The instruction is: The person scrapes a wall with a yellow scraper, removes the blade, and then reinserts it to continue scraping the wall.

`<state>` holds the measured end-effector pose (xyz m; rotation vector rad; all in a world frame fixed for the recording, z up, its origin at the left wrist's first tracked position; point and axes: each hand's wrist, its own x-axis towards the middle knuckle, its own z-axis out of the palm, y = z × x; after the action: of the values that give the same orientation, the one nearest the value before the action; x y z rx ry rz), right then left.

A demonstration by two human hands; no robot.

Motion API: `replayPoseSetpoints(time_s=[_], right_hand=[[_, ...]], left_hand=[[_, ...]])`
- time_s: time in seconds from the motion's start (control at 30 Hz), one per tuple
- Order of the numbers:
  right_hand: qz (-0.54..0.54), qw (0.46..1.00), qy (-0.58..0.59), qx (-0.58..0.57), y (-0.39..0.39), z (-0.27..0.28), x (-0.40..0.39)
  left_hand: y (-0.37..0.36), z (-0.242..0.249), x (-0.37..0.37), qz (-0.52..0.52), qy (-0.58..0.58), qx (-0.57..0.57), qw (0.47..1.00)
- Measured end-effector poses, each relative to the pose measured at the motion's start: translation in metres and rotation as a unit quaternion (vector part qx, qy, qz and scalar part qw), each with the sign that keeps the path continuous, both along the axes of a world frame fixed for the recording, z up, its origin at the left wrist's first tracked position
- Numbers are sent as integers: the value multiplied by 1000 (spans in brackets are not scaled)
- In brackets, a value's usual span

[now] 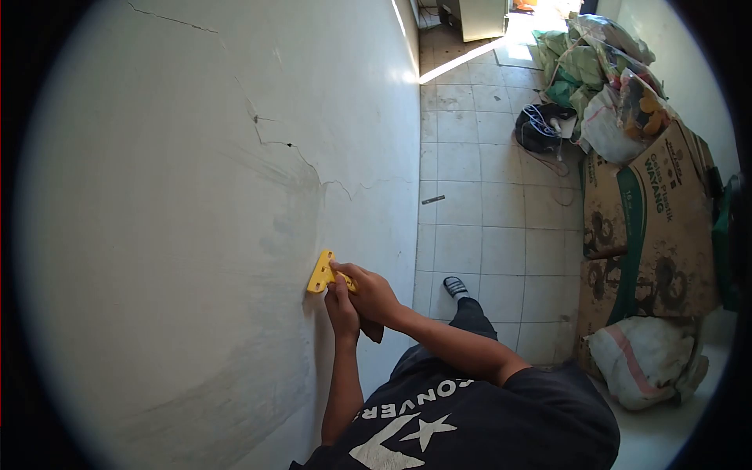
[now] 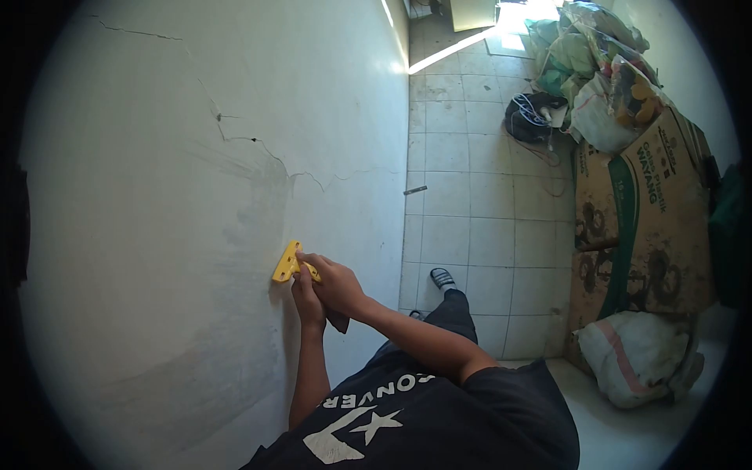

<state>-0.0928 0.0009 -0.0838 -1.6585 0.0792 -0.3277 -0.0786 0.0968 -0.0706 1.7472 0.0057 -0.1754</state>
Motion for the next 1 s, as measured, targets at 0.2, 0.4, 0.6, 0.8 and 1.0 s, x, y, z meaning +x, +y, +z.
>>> replayPoseSetpoints(time_s=[0.2,0.4,0.6,0.8,1.0], right_hand=[[-11,999,39,-10,2,-32,-50],[-7,993,102,-60,-10,-42,-92],[-6,999,33,-31,-21,-56,-100],[63,998,25,-7,-57,-51,-74],[150,988,9,-18,-127,-75,-14]], left_hand=[[24,-39,-37,-99,52,17,994],[24,-51,-60,-136,45,-52,988],[21,-32,-57,-202,-68,1,977],[11,-22,-35,-228,30,-34,973],[-55,-36,2,-151,35,-71,985]])
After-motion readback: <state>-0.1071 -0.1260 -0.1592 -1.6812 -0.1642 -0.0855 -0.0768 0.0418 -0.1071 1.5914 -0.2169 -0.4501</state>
